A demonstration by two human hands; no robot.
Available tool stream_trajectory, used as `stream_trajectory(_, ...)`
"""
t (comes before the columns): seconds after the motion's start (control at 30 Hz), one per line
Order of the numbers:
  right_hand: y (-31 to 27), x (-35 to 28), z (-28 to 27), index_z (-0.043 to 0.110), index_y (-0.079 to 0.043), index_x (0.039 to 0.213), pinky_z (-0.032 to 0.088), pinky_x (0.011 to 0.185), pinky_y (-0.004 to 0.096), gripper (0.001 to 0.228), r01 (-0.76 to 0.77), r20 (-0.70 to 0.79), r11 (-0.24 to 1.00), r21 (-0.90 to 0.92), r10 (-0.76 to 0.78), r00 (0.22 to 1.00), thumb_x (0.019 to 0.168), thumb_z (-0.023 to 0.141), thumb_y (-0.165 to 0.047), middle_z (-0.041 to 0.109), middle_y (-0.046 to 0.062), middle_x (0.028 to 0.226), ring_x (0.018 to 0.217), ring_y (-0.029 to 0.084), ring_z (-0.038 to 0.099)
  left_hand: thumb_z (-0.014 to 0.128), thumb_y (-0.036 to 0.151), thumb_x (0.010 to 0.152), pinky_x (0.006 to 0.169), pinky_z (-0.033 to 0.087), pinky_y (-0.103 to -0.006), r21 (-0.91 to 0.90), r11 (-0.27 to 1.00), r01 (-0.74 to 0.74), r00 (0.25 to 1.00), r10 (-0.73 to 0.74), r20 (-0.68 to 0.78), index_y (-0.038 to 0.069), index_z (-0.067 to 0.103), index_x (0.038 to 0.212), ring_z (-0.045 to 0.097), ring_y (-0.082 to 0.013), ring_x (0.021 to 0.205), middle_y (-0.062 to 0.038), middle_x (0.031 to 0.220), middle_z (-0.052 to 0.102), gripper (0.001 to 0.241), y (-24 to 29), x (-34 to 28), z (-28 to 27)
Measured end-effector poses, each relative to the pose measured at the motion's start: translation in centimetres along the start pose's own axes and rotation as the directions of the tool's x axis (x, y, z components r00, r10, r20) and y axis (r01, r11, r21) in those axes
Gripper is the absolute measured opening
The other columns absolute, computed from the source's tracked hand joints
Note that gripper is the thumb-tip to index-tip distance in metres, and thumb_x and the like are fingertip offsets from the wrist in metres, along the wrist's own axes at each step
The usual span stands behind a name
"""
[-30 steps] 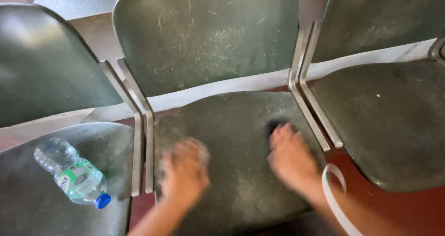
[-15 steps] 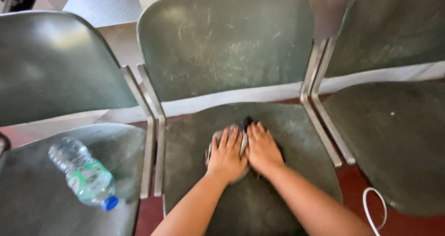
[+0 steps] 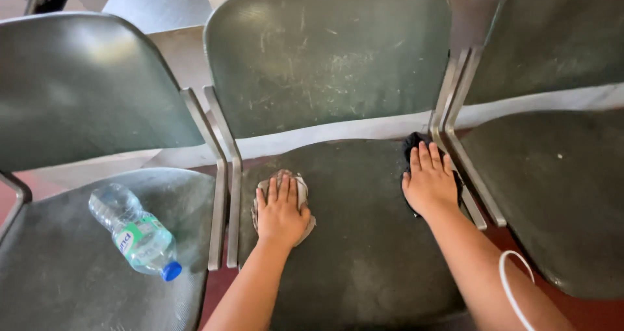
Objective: Wiping down a treadmill and rows of plastic chairs using cloths.
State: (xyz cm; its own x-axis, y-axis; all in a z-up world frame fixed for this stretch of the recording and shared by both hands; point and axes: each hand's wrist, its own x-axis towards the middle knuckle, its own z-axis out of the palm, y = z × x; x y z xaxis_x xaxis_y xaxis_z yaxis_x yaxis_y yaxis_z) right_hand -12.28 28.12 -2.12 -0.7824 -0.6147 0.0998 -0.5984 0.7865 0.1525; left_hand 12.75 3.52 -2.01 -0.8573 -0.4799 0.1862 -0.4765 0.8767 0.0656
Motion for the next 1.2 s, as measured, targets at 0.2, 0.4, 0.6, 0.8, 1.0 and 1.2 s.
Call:
stream_trajectory(0.2,-7.9,-2.0,-0.6,0.034,0.007,0.155,0.047,0.100,0.067,0.084,-0.059,-0.028,0.991,0.124,0.063,0.998,0.092,0.062,-0.041,0.039,0.037,0.152,0.134,0.056,0.045,0.048,0.043,0.091,0.116,0.016,-0.0763,0.121,0.993,-0.009,1.000,0.008,0.007,-0.002,0.040,0.154,0.022,-0.0507,0.152,-0.023,0.160,0.038,0.078,5.2,-0.9,-0.3)
stream_trajectory(0.4,-5.3,-5.8,-2.4,0.042,-0.006,0.155,0.033,0.118,0.057,0.068,0.310,0.058,0.931,0.193,-0.327,0.943,0.099,0.045,-0.044,0.042,0.016,0.161,0.152,0.037,0.033,0.045,0.045,0.090,0.118,0.022,-0.0661,-0.086,0.969,-0.232,0.915,0.247,0.320,0.011,0.041,0.156,0.023,-0.0346,0.155,-0.006,0.166,0.033,0.075,4.1,-2.9,-5.6)
stream_trajectory(0.6,-3.8,-8.3,-3.0,0.039,-0.009,0.157,0.019,0.124,0.054,0.071,0.041,0.051,0.999,-0.011,-0.041,0.998,0.099,0.042,-0.050,0.032,0.012,0.169,0.159,0.032,0.020,0.041,0.051,0.091,0.118,0.015,-0.0737,0.108,0.991,-0.079,0.968,0.050,0.248,0.011,0.035,0.158,0.023,-0.0375,0.154,-0.009,0.167,0.032,0.079,1.8,-4.8,-1.6)
stream_trajectory(0.8,-10.1,-16.6,-5.9,0.048,0.009,0.141,0.033,0.113,0.057,0.067,0.506,-0.309,0.824,0.253,-0.427,0.850,0.089,0.057,-0.032,0.044,0.029,0.152,0.145,0.047,0.036,0.061,0.053,0.079,0.109,0.028,-0.0689,-0.019,0.903,-0.430,0.884,0.416,-0.211,-0.007,0.046,0.145,0.030,-0.0474,0.147,-0.027,0.159,0.037,0.091,6.9,-12.1,-1.0)
stream_trajectory(1.0,-2.1,-19.1,-4.7,0.045,-0.014,0.151,0.019,0.121,0.046,0.078,0.289,0.007,0.816,0.500,-0.338,0.941,0.081,0.076,-0.023,0.036,0.008,0.164,0.154,0.025,0.024,0.069,0.059,0.069,0.104,0.031,-0.0660,0.123,0.850,-0.511,0.857,0.515,0.003,0.012,0.037,0.155,0.031,-0.0373,0.145,-0.011,0.160,0.035,0.103,-1.8,-13.8,0.7)
stream_trajectory(1.2,-0.1,-15.3,-7.4,0.032,-0.011,0.155,0.018,0.124,0.054,0.069,0.066,0.071,0.997,0.030,-0.068,0.995,0.099,0.038,-0.050,0.023,0.012,0.169,0.157,0.031,0.015,0.046,0.053,0.091,0.114,0.021,-0.0745,0.149,0.946,-0.288,0.948,0.260,0.181,0.003,0.037,0.151,0.026,-0.0422,0.150,-0.017,0.161,0.034,0.078,0.2,-9.9,-5.9)
